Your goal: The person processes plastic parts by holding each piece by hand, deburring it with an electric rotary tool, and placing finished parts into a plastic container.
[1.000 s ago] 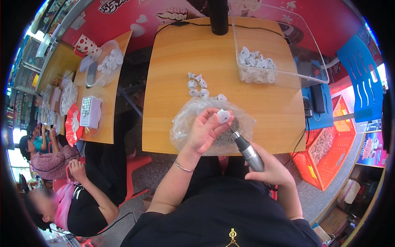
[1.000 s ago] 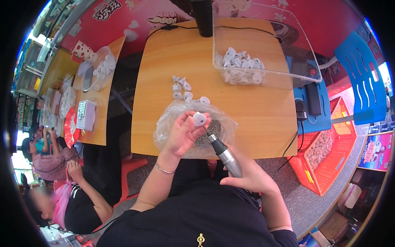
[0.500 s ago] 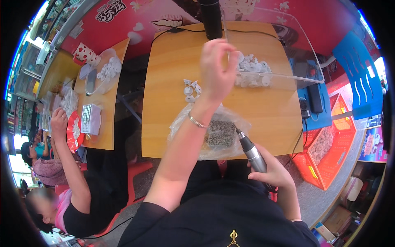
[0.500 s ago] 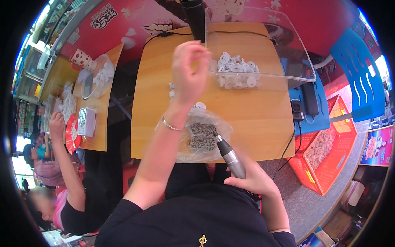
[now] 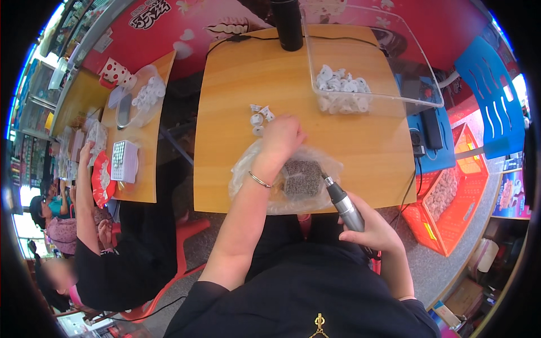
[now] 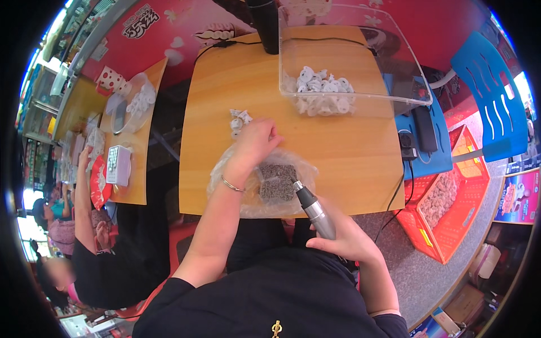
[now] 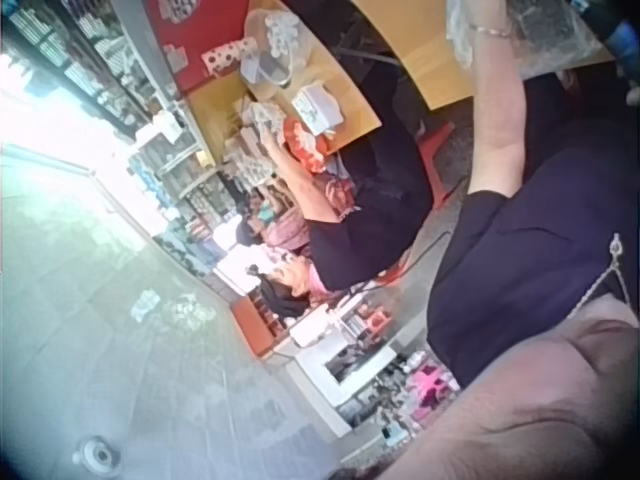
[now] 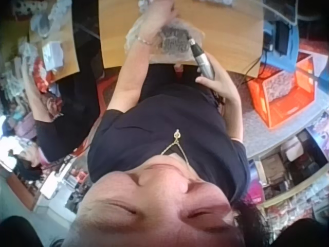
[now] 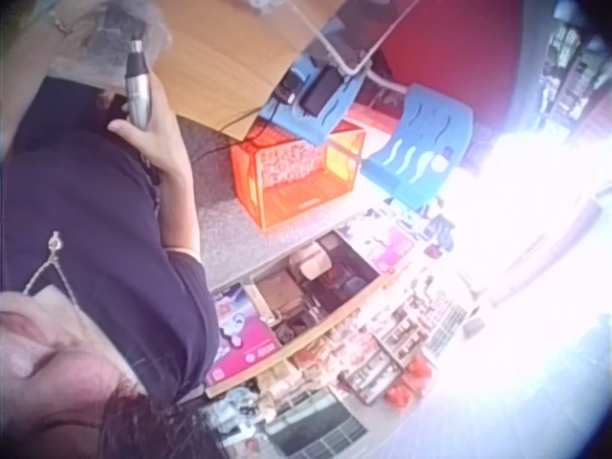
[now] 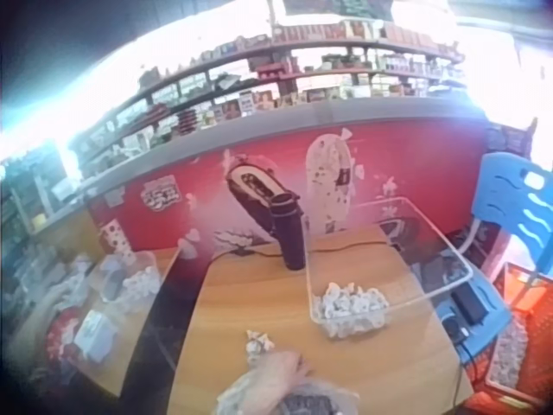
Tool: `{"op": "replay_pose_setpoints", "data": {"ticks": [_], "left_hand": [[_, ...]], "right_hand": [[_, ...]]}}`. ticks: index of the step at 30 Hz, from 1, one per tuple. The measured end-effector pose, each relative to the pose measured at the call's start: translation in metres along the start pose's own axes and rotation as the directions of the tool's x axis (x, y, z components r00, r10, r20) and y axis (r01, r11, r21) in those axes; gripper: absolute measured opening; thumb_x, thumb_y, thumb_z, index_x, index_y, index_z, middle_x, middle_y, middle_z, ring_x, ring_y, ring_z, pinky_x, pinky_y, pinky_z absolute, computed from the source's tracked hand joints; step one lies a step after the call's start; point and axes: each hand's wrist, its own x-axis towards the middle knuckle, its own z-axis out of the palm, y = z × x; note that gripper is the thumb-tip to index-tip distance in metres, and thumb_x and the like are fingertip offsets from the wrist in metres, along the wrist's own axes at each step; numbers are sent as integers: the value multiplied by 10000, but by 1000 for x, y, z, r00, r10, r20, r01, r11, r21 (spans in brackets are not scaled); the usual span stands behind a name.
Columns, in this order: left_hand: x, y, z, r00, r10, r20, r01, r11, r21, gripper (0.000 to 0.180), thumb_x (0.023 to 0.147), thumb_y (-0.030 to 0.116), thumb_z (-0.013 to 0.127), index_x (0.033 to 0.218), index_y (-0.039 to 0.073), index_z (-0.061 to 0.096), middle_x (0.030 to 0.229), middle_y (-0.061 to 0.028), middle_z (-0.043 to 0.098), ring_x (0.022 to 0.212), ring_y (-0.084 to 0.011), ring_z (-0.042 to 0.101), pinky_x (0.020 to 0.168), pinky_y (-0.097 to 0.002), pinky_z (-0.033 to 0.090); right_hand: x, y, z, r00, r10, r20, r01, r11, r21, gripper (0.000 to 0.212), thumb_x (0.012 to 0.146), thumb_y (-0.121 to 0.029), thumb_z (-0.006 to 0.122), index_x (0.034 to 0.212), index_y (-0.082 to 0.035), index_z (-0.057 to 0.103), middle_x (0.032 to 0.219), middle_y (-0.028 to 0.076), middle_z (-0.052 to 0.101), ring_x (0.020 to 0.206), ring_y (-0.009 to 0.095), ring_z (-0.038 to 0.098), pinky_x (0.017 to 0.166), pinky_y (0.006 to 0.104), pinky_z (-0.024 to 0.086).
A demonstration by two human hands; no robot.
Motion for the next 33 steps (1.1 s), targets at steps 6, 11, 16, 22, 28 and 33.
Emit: {"op": "replay_pose_setpoints", "data": {"ticks": [6, 11, 16, 22, 28, 33], "left_hand": [[-30, 9, 6, 835, -24, -550, -392, 675, -625, 116, 882, 35, 585, 856, 22, 473, 854, -100, 598, 744, -153, 585, 646, -283, 472], [-84, 18, -5, 960, 86, -267, -193, 894, -405, 83, 827, 76, 627, 905, 67, 601, 826, -85, 572, 711, -246, 593, 592, -327, 473], [-103, 20, 11, 948, 157, -277, -204, 967, -151, 137, 719, 155, 738, 823, 91, 677, 779, -39, 558, 721, -228, 593, 607, -342, 492], [-101, 19, 15, 934, 201, -294, -243, 964, -112, 69, 736, 116, 711, 761, 75, 661, 787, -41, 588, 730, -232, 603, 619, -343, 498], [-104, 12, 14, 931, 175, -319, -244, 951, -191, 45, 726, 71, 678, 759, 90, 655, 793, -40, 602, 737, -236, 619, 620, -349, 514], [-104, 16, 12, 954, 122, -274, -213, 918, -335, 74, 776, 29, 652, 839, 68, 652, 825, -49, 623, 721, -216, 622, 623, -312, 507]], "right_hand": [[-1, 4, -2, 1000, 2, -22, -2, 1000, 3, 866, 730, -173, 798, 1422, -24, 299, 977, 73, 553, 831, 110, 554, 761, 255, 466], [0, 2, -1, 999, 4, -39, -4, 1000, -11, 839, 736, -142, 784, 1414, -11, 308, 988, 73, 548, 863, 120, 554, 779, 266, 474], [2, 4, 0, 999, -6, -36, 7, 1000, 10, 840, 733, -128, 782, 1414, -9, 306, 1014, 78, 540, 900, 125, 549, 795, 273, 475], [0, 2, 2, 999, 7, -31, -8, 1000, -4, 839, 733, -125, 780, 1414, -7, 304, 1028, 77, 537, 915, 136, 552, 802, 276, 477], [1, 2, 5, 1000, 15, -21, -16, 999, -39, 835, 732, -124, 777, 1413, -6, 308, 1077, 76, 522, 925, 141, 554, 802, 279, 483], [2, 3, 5, 1000, 5, -5, -5, 999, -40, 834, 732, -119, 774, 1414, -7, 307, 1123, 77, 503, 929, 142, 556, 803, 281, 485]]}}
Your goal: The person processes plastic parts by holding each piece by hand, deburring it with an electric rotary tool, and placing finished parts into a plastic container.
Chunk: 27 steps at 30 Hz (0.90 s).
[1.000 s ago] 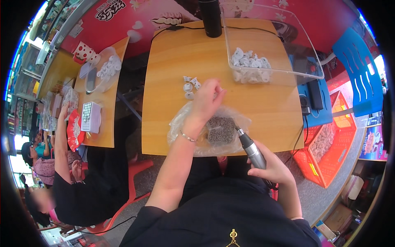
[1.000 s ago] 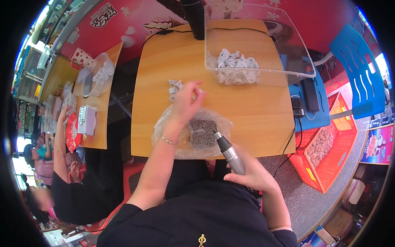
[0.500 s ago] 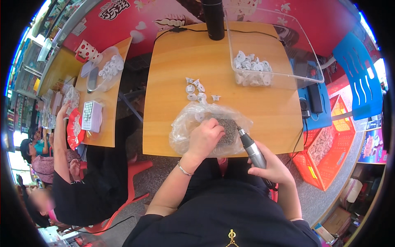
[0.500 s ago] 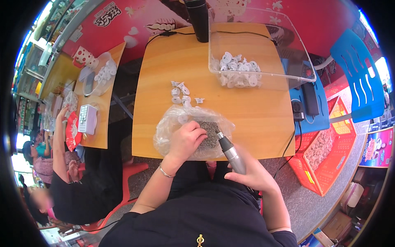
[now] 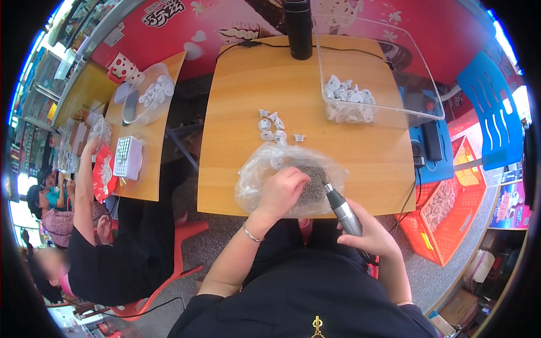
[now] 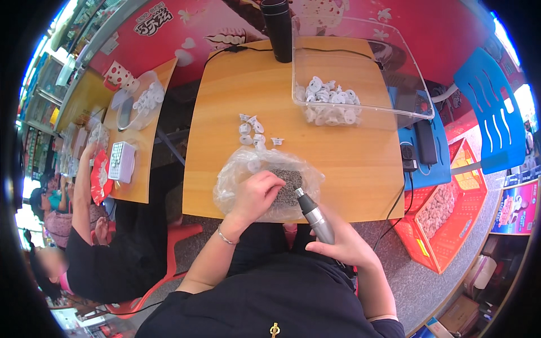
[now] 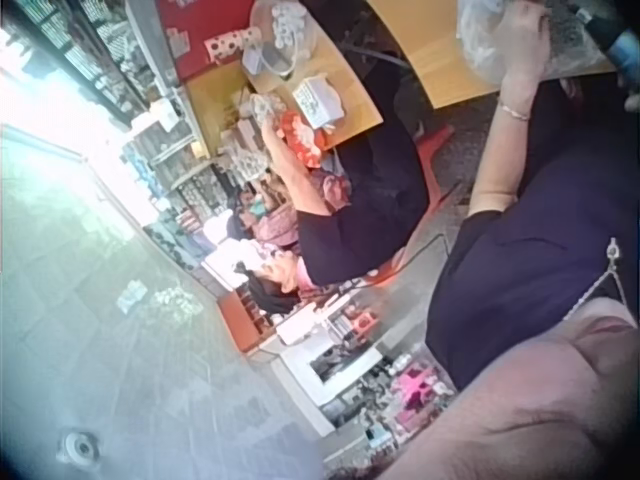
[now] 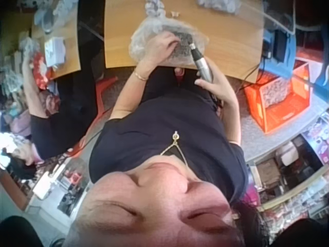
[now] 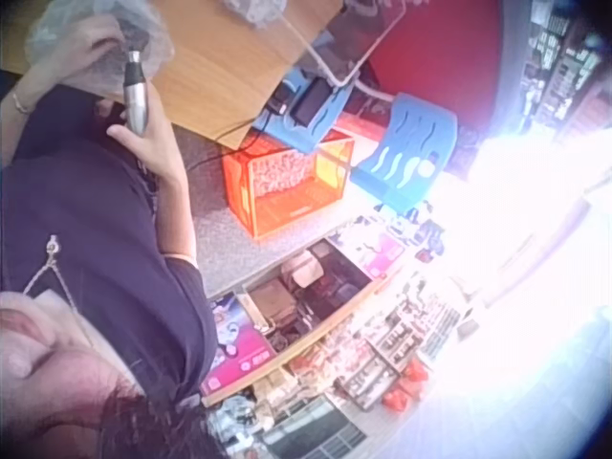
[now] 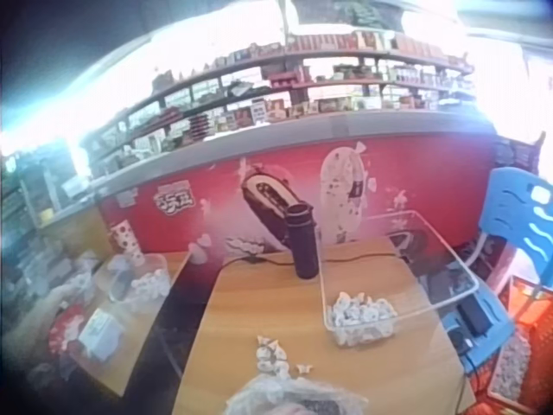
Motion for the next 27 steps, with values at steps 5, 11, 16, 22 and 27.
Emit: {"op": "replay_pose_setpoints", "data": {"ticks": [5, 11, 16, 22, 27], "left_hand": [[-4, -8, 5, 961, -275, 40, 252, 804, -538, 142, 807, -6, 650, 935, 52, 627, 853, -53, 630, 811, -180, 655, 632, -270, 501], [-5, -16, 1, 874, -369, 317, 343, 6, -939, 188, 852, -23, 639, 1016, 53, 586, 903, -62, 639, 892, -170, 661, 586, -169, 443], [-6, -20, 1, 825, -391, 407, 376, -157, -913, 207, 855, -39, 625, 1042, 44, 599, 989, -127, 653, 842, -142, 639, 562, -167, 443], [-2, -18, -1, 800, -401, 447, 430, -136, -892, 229, 872, -4, 623, 1087, 41, 557, 978, -143, 659, 797, -136, 632, 566, -167, 447], [2, -20, 0, 827, -344, 446, 451, -69, -890, 239, 874, 29, 641, 1073, 58, 513, 960, -125, 668, 802, -111, 630, 575, -171, 439]], "right_hand": [[0, -4, 2, 1000, 10, 18, -10, 1000, 1, 825, 734, -110, 771, 1411, -8, 310, 1128, 78, 501, 931, 142, 554, 807, 281, 485], [0, -9, 6, 1000, 0, 31, -1, 999, 33, 833, 736, -110, 773, 1417, -16, 303, 1053, 79, 532, 913, 137, 554, 796, 275, 479], [-1, -6, 6, 999, 2, 46, -1, 1000, -16, 842, 735, -117, 778, 1421, -22, 299, 1018, 80, 543, 889, 134, 553, 784, 270, 474], [0, -6, 6, 998, -4, 56, 6, 999, -40, 847, 737, -136, 782, 1421, -22, 297, 1019, 83, 545, 877, 132, 552, 782, 274, 473], [1, -5, 7, 998, 13, 62, -10, 999, -48, 849, 740, -156, 786, 1420, -23, 295, 1011, 84, 549, 869, 131, 553, 778, 273, 472]]}}
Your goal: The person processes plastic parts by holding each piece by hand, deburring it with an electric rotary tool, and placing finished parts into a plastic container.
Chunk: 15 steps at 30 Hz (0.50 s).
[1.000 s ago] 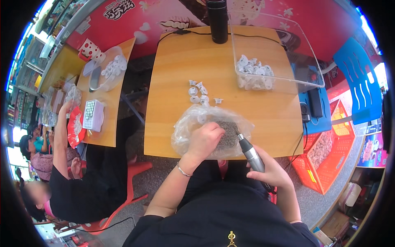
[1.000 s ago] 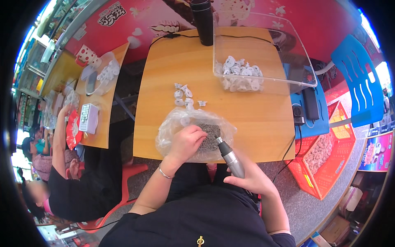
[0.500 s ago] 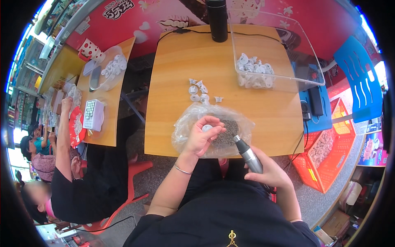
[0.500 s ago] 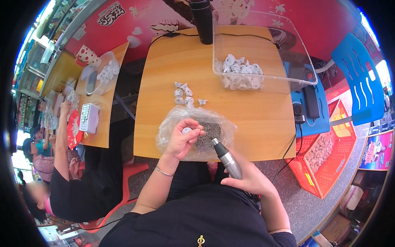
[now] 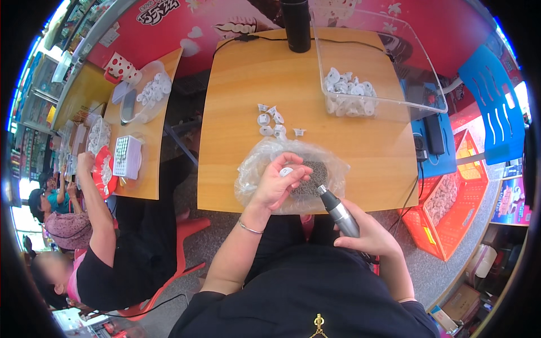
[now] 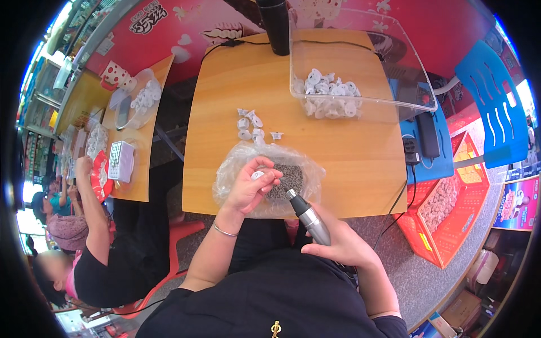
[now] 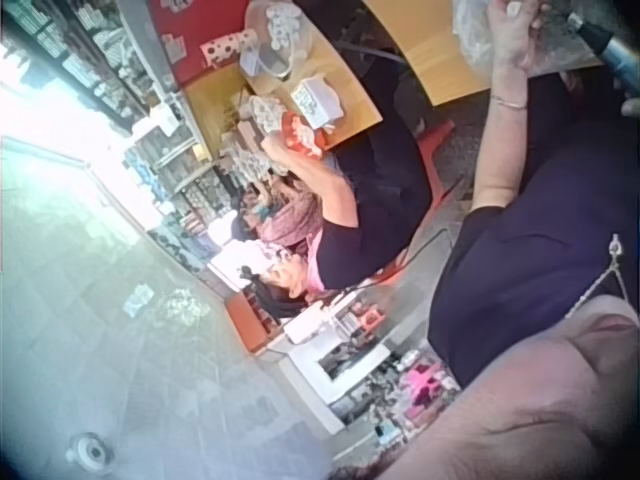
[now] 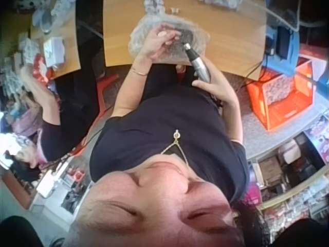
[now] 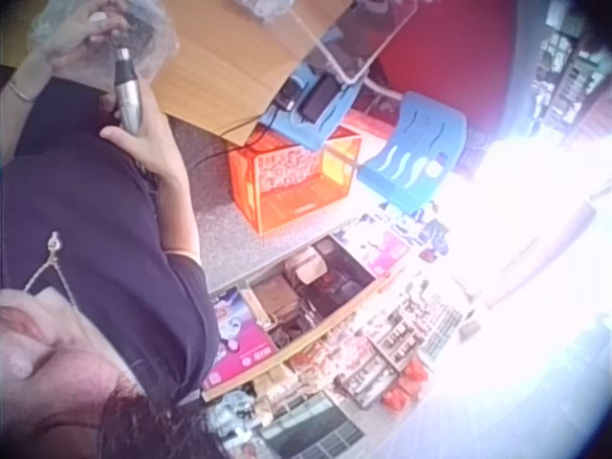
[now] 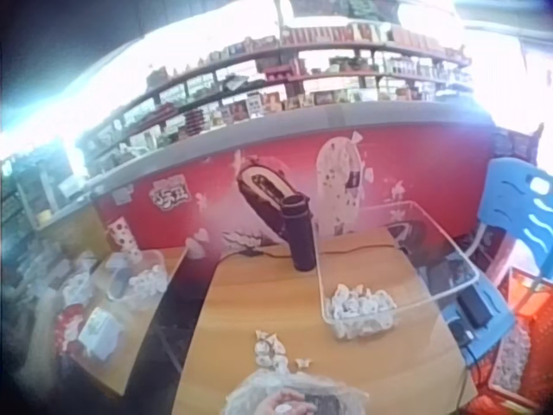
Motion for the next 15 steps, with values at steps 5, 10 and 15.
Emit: {"op": "replay_pose_setpoints", "data": {"ticks": [5, 10, 15], "left_hand": [[1, 3, 1, 1000, -1, 9, 1, 999, 46, 231, 875, 41, 645, 1058, 60, 505, 931, -125, 672, 764, -105, 622, 574, -176, 433], [3, 5, 4, 1000, 11, 19, -12, 995, 95, 257, 868, 51, 658, 1064, 60, 492, 918, -122, 672, 744, -102, 612, 574, -181, 427], [3, 8, 10, 1000, -3, -6, 3, 992, 127, 283, 870, 21, 639, 1094, 66, 472, 895, -120, 665, 740, -107, 611, 562, -169, 440]], "right_hand": [[2, -3, 0, 1000, 0, 12, 0, 1000, -3, 858, 737, -170, 794, 1420, -27, 294, 994, 86, 560, 840, 127, 557, 767, 272, 472], [2, -3, -1, 1000, 3, 13, -2, 1000, -17, 861, 737, -173, 795, 1420, -26, 293, 992, 88, 562, 828, 125, 556, 763, 271, 469], [3, 1, -2, 1000, -8, 8, 9, 1000, -25, 862, 736, -172, 795, 1421, -27, 292, 986, 86, 565, 821, 123, 555, 761, 272, 469]]}}
